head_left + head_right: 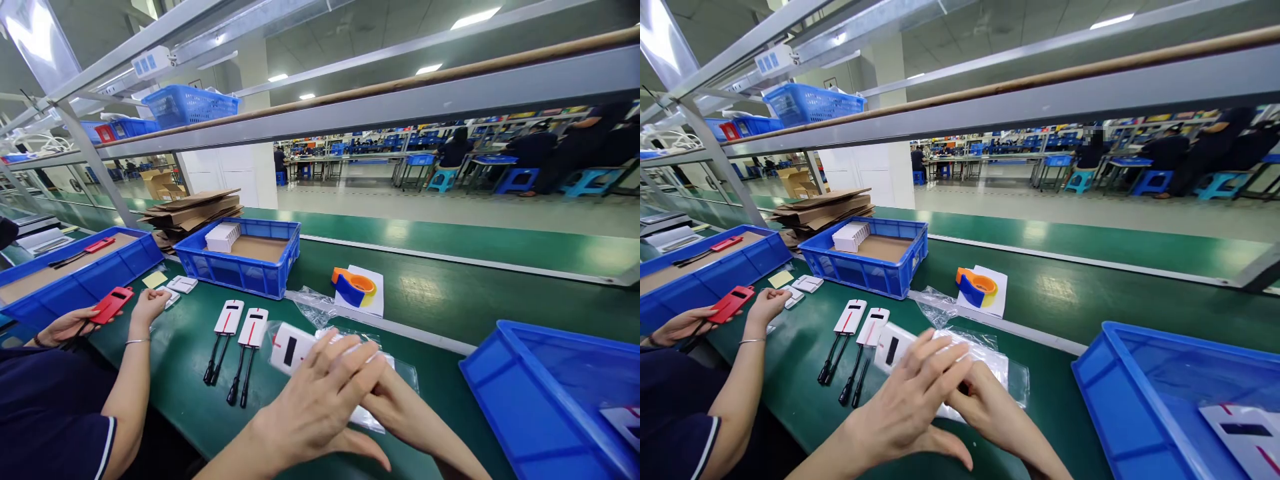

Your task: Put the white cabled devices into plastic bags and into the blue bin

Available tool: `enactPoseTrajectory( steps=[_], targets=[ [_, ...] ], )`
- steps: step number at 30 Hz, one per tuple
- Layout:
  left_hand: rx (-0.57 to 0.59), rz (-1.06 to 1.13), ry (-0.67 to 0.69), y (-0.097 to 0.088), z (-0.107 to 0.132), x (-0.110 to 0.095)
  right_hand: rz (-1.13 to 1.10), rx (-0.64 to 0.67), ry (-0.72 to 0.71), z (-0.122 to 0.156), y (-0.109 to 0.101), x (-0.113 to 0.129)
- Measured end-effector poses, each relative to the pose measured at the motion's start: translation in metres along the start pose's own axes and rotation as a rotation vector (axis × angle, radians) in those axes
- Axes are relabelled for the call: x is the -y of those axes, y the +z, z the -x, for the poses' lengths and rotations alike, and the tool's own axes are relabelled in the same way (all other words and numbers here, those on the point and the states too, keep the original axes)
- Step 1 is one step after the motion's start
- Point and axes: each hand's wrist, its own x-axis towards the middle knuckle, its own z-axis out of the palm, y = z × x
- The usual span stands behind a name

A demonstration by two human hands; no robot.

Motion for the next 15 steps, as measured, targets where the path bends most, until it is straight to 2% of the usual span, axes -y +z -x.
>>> enactPoseTrajectory(
  steps=[1,3,4,5,7,9,12,15],
  targets=[
    [-0.166,0.094,-0.110,0.003,0.008,0.002,0.179,-0.069,-0.062,0.001,0.000,-0.001],
    [-0.556,0.343,-0.453,0.008,0.022,0.006,0.612,-0.242,-0.224,0.002,0.002,-0.006],
    [-0.696,0.529,-0.625,0.009,0.025,0.008,0.788,-0.319,-0.299,0.003,0.005,-0.008],
    [-0.773,0.742,-0.773,0.009,0.024,0.011,0.917,-0.378,-0.366,0.003,0.009,-0.011],
    [-0.817,1.151,-0.939,0.005,0.013,0.015,1.036,-0.411,-0.452,0.003,0.021,-0.013],
    [-0.864,1.384,-0.991,-0.004,-0.004,0.018,1.038,-0.391,-0.460,0.004,0.033,-0.014],
    [-1.036,1.462,-0.993,-0.021,-0.022,0.020,1.040,-0.399,-0.419,0.007,0.046,-0.016],
    [-1.085,1.526,-0.854,-0.022,-0.024,0.019,1.058,-0.421,-0.374,0.013,0.053,-0.017]
  ],
)
